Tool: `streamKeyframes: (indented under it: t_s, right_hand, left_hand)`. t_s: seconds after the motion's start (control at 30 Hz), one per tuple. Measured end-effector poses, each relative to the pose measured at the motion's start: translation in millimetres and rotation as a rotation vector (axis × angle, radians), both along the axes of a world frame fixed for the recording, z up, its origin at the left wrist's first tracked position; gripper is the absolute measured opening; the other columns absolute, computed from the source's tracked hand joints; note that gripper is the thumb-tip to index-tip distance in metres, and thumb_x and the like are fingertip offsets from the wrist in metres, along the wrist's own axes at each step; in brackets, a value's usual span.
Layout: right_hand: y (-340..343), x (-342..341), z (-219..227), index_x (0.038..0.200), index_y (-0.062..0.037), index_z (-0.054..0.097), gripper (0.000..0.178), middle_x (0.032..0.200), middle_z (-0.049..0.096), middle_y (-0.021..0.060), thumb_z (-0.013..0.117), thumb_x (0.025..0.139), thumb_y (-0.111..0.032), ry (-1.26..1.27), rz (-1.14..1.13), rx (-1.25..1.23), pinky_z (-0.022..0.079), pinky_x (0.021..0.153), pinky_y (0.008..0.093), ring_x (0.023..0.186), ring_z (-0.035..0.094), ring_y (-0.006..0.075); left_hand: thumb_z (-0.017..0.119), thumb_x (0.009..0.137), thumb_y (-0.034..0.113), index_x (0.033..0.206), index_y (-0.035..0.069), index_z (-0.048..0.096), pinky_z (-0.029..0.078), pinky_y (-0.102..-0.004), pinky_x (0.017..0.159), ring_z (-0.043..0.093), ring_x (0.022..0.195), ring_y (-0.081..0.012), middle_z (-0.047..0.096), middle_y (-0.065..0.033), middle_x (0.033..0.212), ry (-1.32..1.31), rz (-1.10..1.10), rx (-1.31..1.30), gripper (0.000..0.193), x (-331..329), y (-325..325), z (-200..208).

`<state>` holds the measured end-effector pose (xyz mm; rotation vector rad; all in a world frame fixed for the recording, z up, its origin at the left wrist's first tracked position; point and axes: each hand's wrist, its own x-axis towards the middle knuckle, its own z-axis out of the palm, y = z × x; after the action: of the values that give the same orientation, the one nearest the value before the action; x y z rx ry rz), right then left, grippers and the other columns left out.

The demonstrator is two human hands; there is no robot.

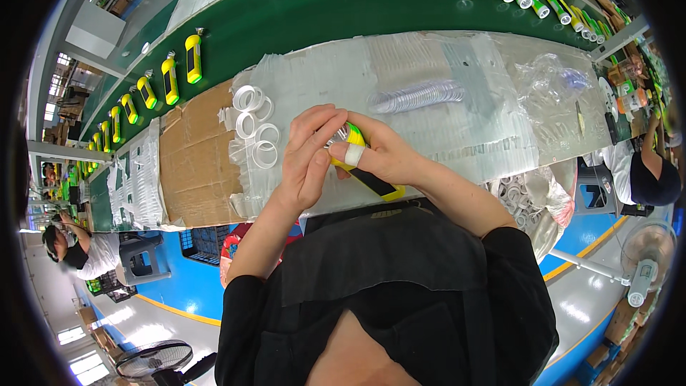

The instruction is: Assembling and inspecting flashlight components on a factory production line.

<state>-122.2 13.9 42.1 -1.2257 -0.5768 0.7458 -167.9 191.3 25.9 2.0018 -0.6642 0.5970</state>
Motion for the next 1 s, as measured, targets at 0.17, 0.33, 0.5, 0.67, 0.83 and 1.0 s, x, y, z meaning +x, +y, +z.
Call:
streamKeyframes:
  t_s: [0.17, 0.33, 0.5, 0.67, 0.83, 1.0]
  right_hand:
    - [15, -3, -8, 0.121, -0.0040, 0.046, 0.033, 0.093, 0.057, 0.0071, 0.057, 0.097, -0.024, 0.077, 0.041, 0.044, 0.050, 0.069, 0.0291, 0.077, 0.060, 0.0154]
    - [31, 7, -2, 0.120, -0.0067, 0.048, 0.026, 0.092, 0.057, 0.0083, 0.053, 0.097, -0.018, -0.044, -0.004, 0.069, 0.049, 0.069, 0.0304, 0.074, 0.059, 0.0174]
    - [45, 43, -1, 0.120, -0.0071, 0.048, 0.025, 0.088, 0.060, 0.0090, 0.053, 0.096, -0.011, -0.250, -0.164, 0.284, 0.049, 0.068, 0.0301, 0.074, 0.058, 0.0143]
    - [51, 44, -22, 0.120, -0.0077, 0.048, 0.030, 0.093, 0.057, 0.0052, 0.060, 0.092, -0.009, -0.269, -0.133, 0.148, 0.049, 0.067, 0.0261, 0.075, 0.057, 0.0102]
    - [51, 44, -25, 0.119, -0.0074, 0.049, 0.030, 0.095, 0.057, 0.0053, 0.060, 0.092, -0.010, -0.286, -0.145, 0.145, 0.049, 0.067, 0.0261, 0.077, 0.057, 0.0099]
    - [50, 42, -19, 0.120, -0.0048, 0.047, 0.032, 0.097, 0.057, 0.0058, 0.059, 0.090, -0.008, -0.395, -0.156, 0.174, 0.050, 0.069, 0.0262, 0.079, 0.057, 0.0108]
  left_hand:
    - [0.041, 0.094, 0.021, 0.121, -0.002, 0.061, 0.036, -0.0447, 0.104, 0.049, 0.121, -0.0375, 0.056, -0.0182, 0.127, -0.054, 0.048, 0.031, 0.041, 2, 9, -7]
    - [0.054, 0.089, 0.017, 0.123, 0.001, 0.060, 0.035, -0.0449, 0.103, 0.049, 0.121, -0.0368, 0.051, -0.0160, 0.134, -0.037, 0.177, -0.133, 0.037, -9, 13, -5]
    - [0.083, 0.070, 0.026, 0.123, 0.009, 0.059, 0.049, -0.0417, 0.087, 0.055, 0.107, -0.0337, 0.055, -0.0145, 0.121, -0.022, 0.727, 0.273, 0.061, -29, 56, -15]
    - [0.084, 0.070, 0.017, 0.135, 0.012, 0.052, 0.052, -0.0373, 0.078, 0.060, 0.100, -0.0270, 0.056, -0.0137, 0.118, 0.336, 0.707, 0.491, 0.073, -59, 91, -51]
    - [0.068, 0.078, -0.009, 0.125, 0.008, 0.055, 0.052, -0.0302, 0.086, 0.056, 0.114, -0.0190, 0.051, -0.0113, 0.129, 0.318, 0.295, -0.562, 0.051, -30, 63, -5]
    - [0.080, 0.074, 0.002, 0.090, 0.004, 0.067, 0.052, -0.0319, 0.085, 0.062, 0.103, -0.0207, 0.059, -0.0114, 0.120, 0.053, 0.179, -0.326, 0.021, 5, 37, 32]
